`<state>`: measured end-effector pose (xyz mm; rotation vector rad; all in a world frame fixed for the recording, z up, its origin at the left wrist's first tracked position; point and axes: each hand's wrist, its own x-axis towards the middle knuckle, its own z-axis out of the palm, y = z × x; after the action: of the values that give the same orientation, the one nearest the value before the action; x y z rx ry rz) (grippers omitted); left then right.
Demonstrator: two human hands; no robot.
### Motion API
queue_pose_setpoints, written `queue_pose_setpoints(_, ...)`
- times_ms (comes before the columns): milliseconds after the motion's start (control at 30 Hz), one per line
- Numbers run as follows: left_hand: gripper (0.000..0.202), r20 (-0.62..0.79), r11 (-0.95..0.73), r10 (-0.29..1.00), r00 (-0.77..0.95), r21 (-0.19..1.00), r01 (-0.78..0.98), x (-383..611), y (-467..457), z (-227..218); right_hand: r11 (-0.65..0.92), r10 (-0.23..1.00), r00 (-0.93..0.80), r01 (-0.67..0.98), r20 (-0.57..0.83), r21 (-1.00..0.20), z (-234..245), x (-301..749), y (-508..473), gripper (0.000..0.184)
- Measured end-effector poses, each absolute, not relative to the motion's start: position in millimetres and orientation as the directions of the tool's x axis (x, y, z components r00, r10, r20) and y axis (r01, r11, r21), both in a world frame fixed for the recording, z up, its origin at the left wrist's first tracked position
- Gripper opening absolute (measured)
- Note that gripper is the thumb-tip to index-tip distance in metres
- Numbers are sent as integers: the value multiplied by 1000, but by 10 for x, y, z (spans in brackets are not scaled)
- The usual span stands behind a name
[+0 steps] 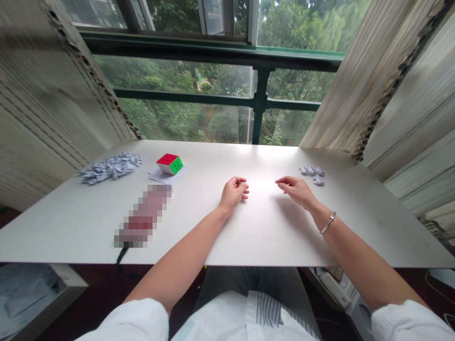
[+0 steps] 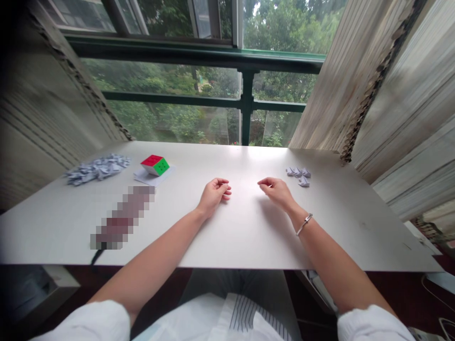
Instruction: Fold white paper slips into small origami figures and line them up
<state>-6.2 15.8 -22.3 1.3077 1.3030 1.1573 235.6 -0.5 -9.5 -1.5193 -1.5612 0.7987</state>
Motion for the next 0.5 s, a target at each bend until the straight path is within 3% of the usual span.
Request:
queue_pose_setpoints(133, 6, 113, -50, 977, -181, 945, 324, -527, 410, -91, 125, 988, 10, 516, 152, -847, -243, 2069, -66, 23)
queue_pose_setpoints(200, 10, 236, 12, 926, -296, 763, 646, -776, 506, 4, 135, 986, 6, 553, 166, -822, -297, 2054, -74, 24)
queue_pose_setpoints(267, 16, 249, 103, 915, -316, 614, 782, -998, 565, 102, 146, 984, 0, 559, 176, -816, -326, 2068, -79, 25)
queue_pose_setpoints(367, 17, 228, 181, 922, -313, 460, 869, -1330, 640, 234, 147, 983, 3, 585, 184, -798, -339, 2079, -90, 24)
queue_pose_setpoints(500, 15, 144, 307, 917, -373, 341, 889, -1969, 817, 324, 155, 981, -1, 607, 194, -780, -344, 2066, -100, 24)
